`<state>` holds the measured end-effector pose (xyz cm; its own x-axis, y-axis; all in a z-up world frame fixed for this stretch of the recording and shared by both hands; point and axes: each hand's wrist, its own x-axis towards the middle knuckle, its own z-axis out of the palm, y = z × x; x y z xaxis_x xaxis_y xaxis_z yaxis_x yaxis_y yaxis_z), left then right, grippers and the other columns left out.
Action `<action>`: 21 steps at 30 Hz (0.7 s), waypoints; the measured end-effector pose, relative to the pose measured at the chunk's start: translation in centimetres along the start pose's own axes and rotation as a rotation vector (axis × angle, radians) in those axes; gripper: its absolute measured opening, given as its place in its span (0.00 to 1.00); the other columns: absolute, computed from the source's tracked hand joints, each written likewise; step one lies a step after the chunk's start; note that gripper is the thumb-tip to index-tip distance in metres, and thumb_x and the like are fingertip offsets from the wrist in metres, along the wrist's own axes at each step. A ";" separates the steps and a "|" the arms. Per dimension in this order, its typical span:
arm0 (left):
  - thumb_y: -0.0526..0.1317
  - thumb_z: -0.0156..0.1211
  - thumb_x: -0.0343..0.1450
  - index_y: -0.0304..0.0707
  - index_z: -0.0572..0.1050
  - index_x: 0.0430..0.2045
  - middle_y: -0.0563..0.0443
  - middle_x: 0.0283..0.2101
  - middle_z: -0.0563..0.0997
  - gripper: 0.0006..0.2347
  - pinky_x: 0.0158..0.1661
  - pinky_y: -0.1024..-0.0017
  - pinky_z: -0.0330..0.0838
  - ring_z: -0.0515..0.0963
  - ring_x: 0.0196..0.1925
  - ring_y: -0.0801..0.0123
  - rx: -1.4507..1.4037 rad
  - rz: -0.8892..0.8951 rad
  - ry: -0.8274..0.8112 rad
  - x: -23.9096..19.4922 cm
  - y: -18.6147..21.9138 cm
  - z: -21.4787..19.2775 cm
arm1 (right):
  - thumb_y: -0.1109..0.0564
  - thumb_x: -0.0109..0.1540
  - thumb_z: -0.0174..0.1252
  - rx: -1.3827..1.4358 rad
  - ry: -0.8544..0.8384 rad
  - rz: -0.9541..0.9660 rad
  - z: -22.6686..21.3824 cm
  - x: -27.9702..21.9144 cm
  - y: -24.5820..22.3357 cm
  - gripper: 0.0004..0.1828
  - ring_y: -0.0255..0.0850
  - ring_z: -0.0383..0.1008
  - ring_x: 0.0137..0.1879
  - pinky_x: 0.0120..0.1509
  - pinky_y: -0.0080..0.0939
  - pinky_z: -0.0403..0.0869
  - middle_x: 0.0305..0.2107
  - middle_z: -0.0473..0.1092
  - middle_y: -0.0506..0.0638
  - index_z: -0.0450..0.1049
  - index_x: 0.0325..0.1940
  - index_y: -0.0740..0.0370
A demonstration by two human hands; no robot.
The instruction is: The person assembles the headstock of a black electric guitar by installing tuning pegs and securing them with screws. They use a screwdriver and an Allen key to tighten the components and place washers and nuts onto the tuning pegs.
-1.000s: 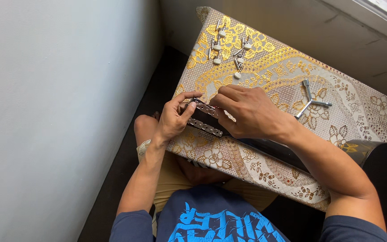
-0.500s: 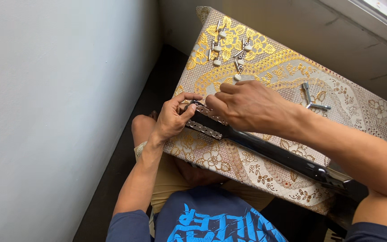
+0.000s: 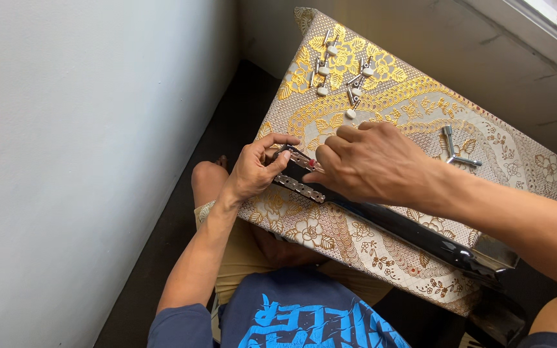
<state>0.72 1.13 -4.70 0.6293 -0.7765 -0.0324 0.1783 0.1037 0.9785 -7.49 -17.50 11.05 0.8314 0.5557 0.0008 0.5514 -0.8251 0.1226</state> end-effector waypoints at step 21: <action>0.30 0.52 0.68 0.37 0.75 0.46 0.59 0.11 0.68 0.13 0.21 0.88 0.55 0.61 0.16 0.85 -0.023 0.014 -0.009 0.1 -0.3 0.1 | 0.53 0.63 0.38 0.160 -0.177 0.041 -0.7 0.5 0.0 0.10 0.50 0.73 0.30 0.33 0.44 0.73 0.19 0.64 0.53 0.61 0.34 0.60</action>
<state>0.66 1.00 -5.00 0.6249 -0.7805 -0.0171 0.1869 0.1283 0.9740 -7.08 -17.13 11.72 0.8445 0.5068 -0.1734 0.5093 -0.8599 -0.0327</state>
